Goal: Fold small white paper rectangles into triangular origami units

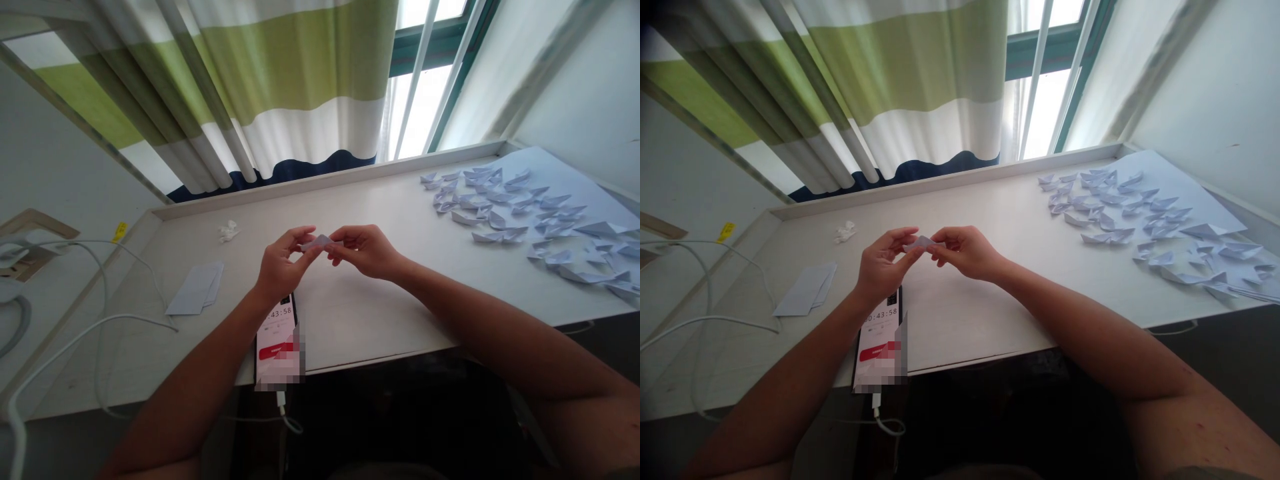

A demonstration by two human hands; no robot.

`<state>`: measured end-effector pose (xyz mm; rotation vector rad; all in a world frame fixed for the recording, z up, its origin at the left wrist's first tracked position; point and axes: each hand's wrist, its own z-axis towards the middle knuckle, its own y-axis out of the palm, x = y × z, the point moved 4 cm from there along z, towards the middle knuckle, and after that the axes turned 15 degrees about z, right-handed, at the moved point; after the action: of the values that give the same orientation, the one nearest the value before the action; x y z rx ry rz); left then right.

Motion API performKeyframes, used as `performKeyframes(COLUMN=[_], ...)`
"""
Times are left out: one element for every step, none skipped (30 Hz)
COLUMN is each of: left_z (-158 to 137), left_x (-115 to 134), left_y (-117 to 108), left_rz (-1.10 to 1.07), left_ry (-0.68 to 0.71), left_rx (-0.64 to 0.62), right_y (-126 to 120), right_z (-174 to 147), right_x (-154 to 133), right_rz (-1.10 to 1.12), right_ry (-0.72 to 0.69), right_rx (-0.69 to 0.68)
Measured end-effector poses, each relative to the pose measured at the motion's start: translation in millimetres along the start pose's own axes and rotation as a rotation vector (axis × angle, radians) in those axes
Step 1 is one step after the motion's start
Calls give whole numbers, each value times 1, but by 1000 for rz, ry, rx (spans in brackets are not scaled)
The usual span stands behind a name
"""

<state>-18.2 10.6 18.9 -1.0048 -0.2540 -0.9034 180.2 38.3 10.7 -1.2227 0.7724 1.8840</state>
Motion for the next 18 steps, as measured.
performKeyframes(left_z=[0, 1, 1, 2, 2, 2, 3, 3, 3, 3, 2, 2, 3, 3, 3, 3, 4, 4], left_x=[-3, -5, -7, -8, -9, -8, -8, -7, -6, -4, -3, -2, -1, -1, -2, -2, -4, -5], left_y=[2, 3, 5, 6, 7, 7, 7, 7, 6, 6, 6, 6, 6, 6, 6, 6, 6, 6], left_rz=[-53, -109, -164, -218, -266, -305, -334, -354, -368, -379, -388, -399, -409, -417, -417, -412, -403, -390], left_ry=[-69, -124, -165, -195, -221, -245, -266, -288, -309, -328, -343, -354, -360, -362, -360, -353, -343, -334], left_rx=[4, -1, -18, -37, -59, -79, -95, -105, -115, -127, -137, -142, -144, -143, -139, -128, -111, -102], right_y=[1, 1, 2, 2, 1, 0, -1, -2, -3, -4, -4, -5, -5, -4, -4, -5, -5, -5], right_z=[0, 0, 0, 0, 0, 1, 1, 2, 2, 2, 3, 3, 3, 3, 3, 3, 2, 2], right_x=[-1, -1, -1, -1, 0, 0, 1, 2, 3, 4, 4, 5, 5, 5, 5, 5, 4, 4], right_rz=[3, 9, 15, 20, 24, 28, 33, 40, 48, 56, 60, 60, 57, 50, 40, 27, 9, -16], right_ry=[-6, -11, -15, -18, -20, -23, -26, -32, -38, -44, -50, -56, -63, -71, -81, -89, -98, -105], right_rx=[-4, -7, -7, -6, 0, 6, 15, 29, 42, 53, 63, 70, 76, 77, 77, 73, 63, 49])
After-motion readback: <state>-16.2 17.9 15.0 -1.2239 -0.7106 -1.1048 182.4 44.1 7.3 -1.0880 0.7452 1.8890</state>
